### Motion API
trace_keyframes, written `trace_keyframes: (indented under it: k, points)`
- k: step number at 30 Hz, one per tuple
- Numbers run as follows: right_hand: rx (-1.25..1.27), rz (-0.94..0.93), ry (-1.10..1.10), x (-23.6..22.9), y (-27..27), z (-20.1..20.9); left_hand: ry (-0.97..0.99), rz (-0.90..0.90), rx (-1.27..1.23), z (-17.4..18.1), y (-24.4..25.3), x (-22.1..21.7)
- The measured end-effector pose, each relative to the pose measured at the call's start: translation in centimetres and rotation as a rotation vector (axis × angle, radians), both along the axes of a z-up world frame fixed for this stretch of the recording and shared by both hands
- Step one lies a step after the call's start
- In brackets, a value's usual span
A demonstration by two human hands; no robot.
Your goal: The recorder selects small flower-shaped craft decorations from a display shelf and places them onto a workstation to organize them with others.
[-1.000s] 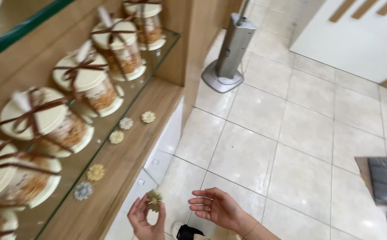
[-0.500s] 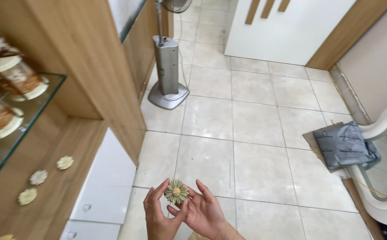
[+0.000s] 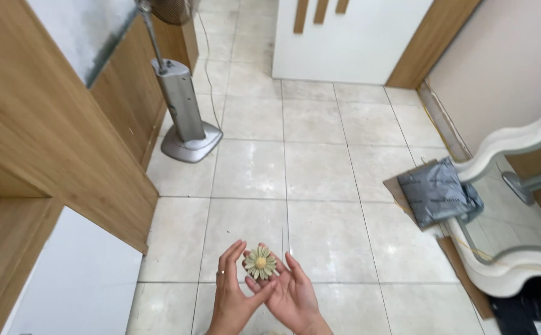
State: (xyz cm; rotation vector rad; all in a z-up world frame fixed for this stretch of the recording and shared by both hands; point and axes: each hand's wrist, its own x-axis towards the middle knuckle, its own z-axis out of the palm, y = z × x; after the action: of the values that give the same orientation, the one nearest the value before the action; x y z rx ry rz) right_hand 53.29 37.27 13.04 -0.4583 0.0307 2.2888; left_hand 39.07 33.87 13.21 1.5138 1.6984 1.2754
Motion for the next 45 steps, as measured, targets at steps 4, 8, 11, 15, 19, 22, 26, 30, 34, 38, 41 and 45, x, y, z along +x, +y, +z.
trace_keyframes:
  k: [4, 8, 11, 15, 19, 22, 26, 30, 34, 38, 41, 45]
  points:
    - [-0.054, -0.086, 0.016, 1.9, 1.9, 0.1, -0.004, -0.096, -0.030, -0.4, 3.0, 1.1]
    - [-0.080, -0.168, -0.030, 2.7, 5.8, -0.2, -0.081, -0.186, -0.159, 0.1, 7.7, 1.1]
    - [-0.029, -0.202, -0.006, 2.6, 9.4, -0.7, -0.134, -0.223, -0.157, -0.4, 11.6, 0.3]
    - [0.051, -0.254, 0.005, 1.5, 17.3, -1.5, -0.196, -0.300, -0.152, 0.2, 20.3, -1.3]
    - [0.088, -0.292, 0.007, -1.3, 24.5, 0.6, -0.211, -0.357, -0.136, 1.3, 27.9, -4.0]
    - [0.061, -0.326, -0.048, -3.1, 30.6, 2.5, -0.237, -0.381, -0.140, 1.5, 34.3, -5.7]
    - [0.065, -0.353, -0.023, -5.4, 36.5, 1.8, -0.298, -0.412, -0.195, 1.2, 40.3, -8.0]
    - [0.219, -0.285, 0.174, -5.7, 41.6, -0.2, -0.304, -0.401, -0.252, 2.1, 45.8, -9.0]
    - [0.252, -0.267, 0.193, -6.3, 46.5, 0.5, -0.276, -0.399, -0.272, 3.0, 50.8, -9.3]
    - [0.132, -0.325, -0.025, -5.8, 52.1, -0.2, -0.214, -0.423, -0.207, 2.5, 56.3, -8.6]
    - [0.111, -0.299, -0.048, -5.2, 57.5, -1.0, -0.168, -0.417, -0.157, 1.4, 61.1, -8.0]
    - [0.095, -0.234, -0.035, -3.6, 65.6, -1.6, -0.076, -0.363, -0.100, 1.2, 68.0, -6.3]
